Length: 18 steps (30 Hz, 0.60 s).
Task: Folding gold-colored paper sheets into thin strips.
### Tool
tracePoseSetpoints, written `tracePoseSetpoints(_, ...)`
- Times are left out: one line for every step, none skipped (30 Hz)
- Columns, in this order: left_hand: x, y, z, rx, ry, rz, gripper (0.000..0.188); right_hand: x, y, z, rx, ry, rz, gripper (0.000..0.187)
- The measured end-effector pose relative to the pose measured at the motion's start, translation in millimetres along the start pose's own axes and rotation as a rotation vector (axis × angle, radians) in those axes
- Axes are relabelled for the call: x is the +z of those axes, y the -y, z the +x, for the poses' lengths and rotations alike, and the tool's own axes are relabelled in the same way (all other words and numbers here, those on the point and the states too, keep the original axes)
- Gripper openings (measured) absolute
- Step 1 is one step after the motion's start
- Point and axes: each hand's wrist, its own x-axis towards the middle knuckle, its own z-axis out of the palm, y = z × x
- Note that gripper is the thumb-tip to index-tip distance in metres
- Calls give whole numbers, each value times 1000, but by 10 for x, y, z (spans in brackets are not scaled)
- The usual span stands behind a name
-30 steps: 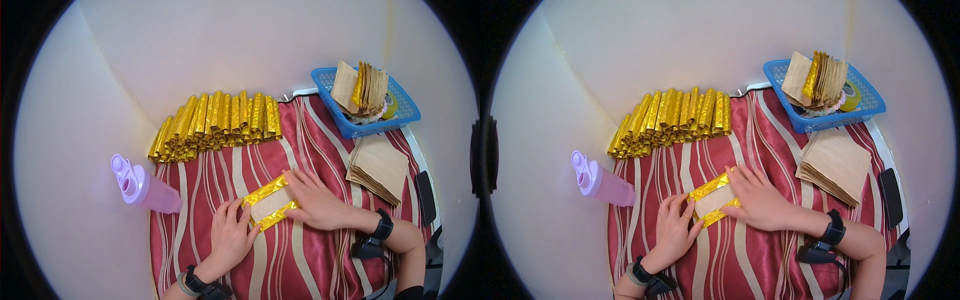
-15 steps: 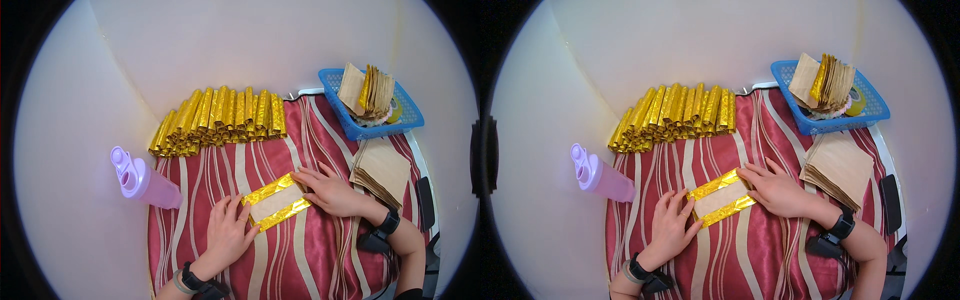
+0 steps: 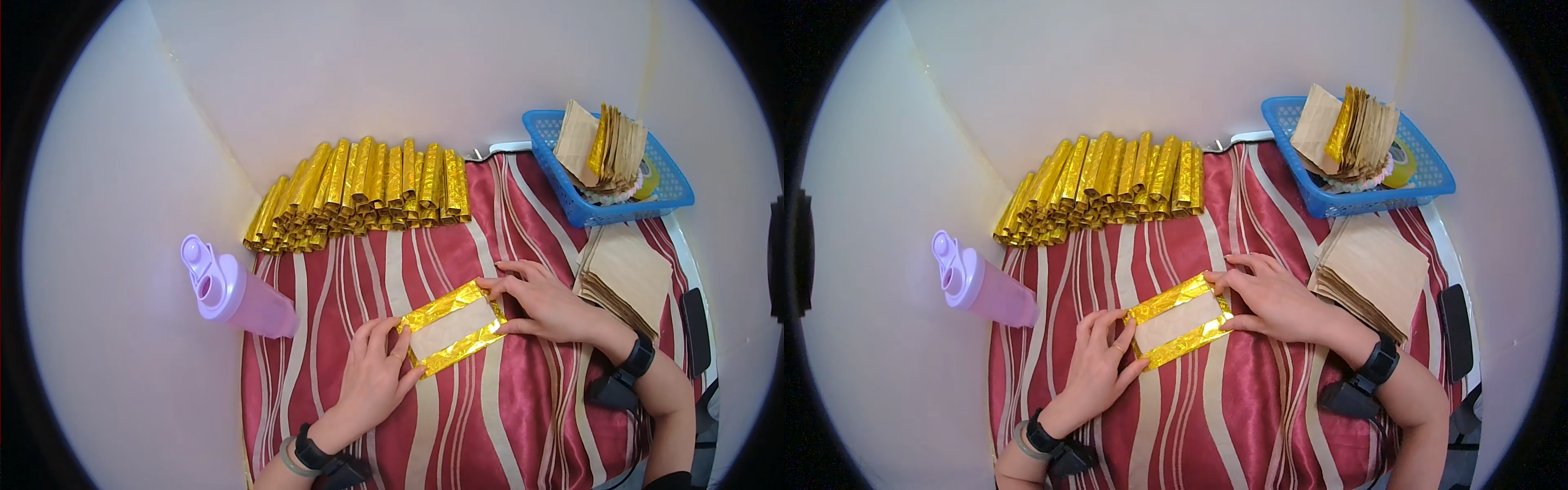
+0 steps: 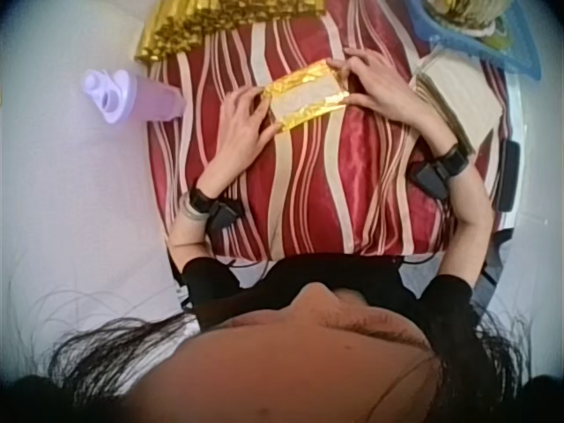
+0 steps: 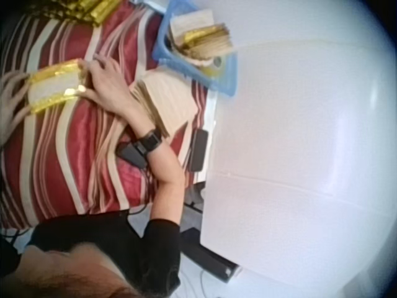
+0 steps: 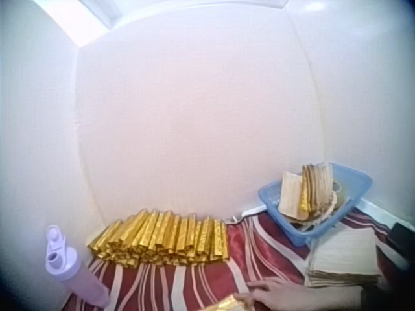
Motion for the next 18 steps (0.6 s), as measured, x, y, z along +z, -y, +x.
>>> tracePoseSetpoints(9, 17, -5, -1, 2, -18, 54, 0, -10, 4, -17, 0, -1, 46)
tracePoseSetpoints(13, 27, -9, -3, 5, -36, 54, -1, -25, 3, -17, 0, -2, 46)
tracePoseSetpoints(6, 24, -10, -3, 4, -36, 54, -1, -41, 0, -36, 1, -16, 46)
tracePoseSetpoints(-5, 20, -8, 14, 13, 24, 55, 1, -52, 1, -54, 3, -29, 47)
tracePoseSetpoints(-11, 17, -7, 32, 23, 83, 55, 4, -58, 2, -54, 3, -29, 47)
tracePoseSetpoints(-2, 17, -12, 32, 23, 83, 55, 6, -62, 1, -56, 5, -45, 50)
tracePoseSetpoints(13, 22, -24, 29, 38, 109, 59, 7, -62, 5, -58, 7, -61, 53)
tracePoseSetpoints(22, 22, -32, 27, 53, 135, 63, 3, -52, 5, -58, 6, -60, 53)
tracePoseSetpoints(13, 9, -33, 27, 53, 136, 63, -3, -36, 4, -55, 10, -68, 56)
tracePoseSetpoints(-2, -11, -30, -21, 43, 62, 62, -7, -29, 4, -52, 14, -76, 60)
tracePoseSetpoints(-10, -20, -28, -69, 33, -12, 61, -1, -39, 0, -52, 13, -77, 60)
tracePoseSetpoints(6, -6, -31, -67, 32, -11, 61, 8, -57, -7, -61, 19, -87, 63)
tracePoseSetpoints(31, 15, -45, -61, 36, -27, 56, 16, -65, -11, -71, 27, -96, 66)
tracePoseSetpoints(44, 28, -54, -55, 41, -43, 52, 7, -60, -10, -71, 28, -95, 66)
tracePoseSetpoints(40, 30, -56, -56, 42, -43, 52, -12, -51, -8, -90, 40, -92, 65)
tracePoseSetpoints(40, 30, -54, -78, 53, -90, 45, -25, -48, -10, -106, 53, -89, 63)
tracePoseSetpoints(40, 31, -55, -100, 63, -137, 38, -23, -57, -12, -105, 53, -88, 63)
tracePoseSetpoints(44, 43, -62, -101, 65, -137, 38, -17, -70, -14, -115, 62, -87, 60)
